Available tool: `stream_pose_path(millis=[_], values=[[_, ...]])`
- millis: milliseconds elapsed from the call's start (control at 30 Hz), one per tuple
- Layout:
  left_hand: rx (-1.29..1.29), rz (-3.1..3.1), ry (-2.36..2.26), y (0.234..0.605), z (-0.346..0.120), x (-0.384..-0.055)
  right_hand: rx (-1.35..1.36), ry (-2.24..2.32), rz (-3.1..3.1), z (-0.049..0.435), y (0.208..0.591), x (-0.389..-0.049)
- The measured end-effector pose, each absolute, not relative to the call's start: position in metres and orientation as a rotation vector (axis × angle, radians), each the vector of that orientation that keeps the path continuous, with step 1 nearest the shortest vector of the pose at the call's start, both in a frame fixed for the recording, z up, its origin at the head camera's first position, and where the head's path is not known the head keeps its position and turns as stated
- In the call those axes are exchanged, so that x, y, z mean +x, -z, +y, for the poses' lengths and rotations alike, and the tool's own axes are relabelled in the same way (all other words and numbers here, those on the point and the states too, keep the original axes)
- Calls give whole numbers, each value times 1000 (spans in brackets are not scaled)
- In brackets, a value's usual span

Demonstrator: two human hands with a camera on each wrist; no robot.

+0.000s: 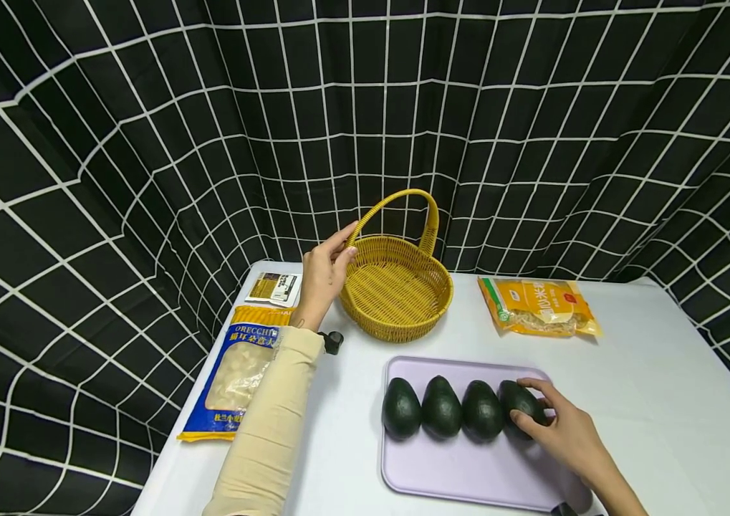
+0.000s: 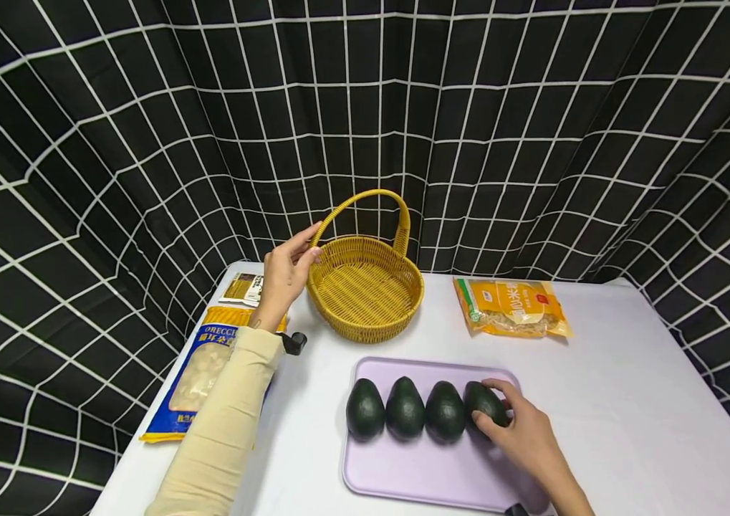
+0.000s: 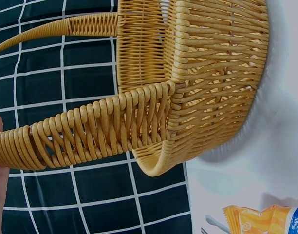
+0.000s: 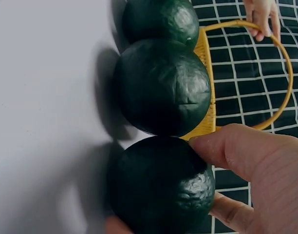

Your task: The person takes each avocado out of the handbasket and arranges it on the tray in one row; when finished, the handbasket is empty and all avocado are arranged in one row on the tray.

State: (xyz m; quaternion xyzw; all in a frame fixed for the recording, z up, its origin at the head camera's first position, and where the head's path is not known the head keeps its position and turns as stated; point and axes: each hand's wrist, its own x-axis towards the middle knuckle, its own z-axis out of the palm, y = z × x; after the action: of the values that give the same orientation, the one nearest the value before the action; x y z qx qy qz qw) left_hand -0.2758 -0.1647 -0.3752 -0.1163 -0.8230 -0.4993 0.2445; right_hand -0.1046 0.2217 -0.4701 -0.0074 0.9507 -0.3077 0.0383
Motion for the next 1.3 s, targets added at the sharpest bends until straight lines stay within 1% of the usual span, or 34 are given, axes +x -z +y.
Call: stream_pose_path(millis=[467,900,1100,1300], values=[[-330,-2247,1359,375,-164,-277,26,853,2809,229,463,-105],[-368,-2289,1362,372,-172,-279,10,879,2775,228,463,-108],[-437,-2264,1404,373,-177,-274,-2,881,2777,229,463,-110],[-391,-2180,1424,376,-182,-263,-38,888,2807,230,462,-109]])
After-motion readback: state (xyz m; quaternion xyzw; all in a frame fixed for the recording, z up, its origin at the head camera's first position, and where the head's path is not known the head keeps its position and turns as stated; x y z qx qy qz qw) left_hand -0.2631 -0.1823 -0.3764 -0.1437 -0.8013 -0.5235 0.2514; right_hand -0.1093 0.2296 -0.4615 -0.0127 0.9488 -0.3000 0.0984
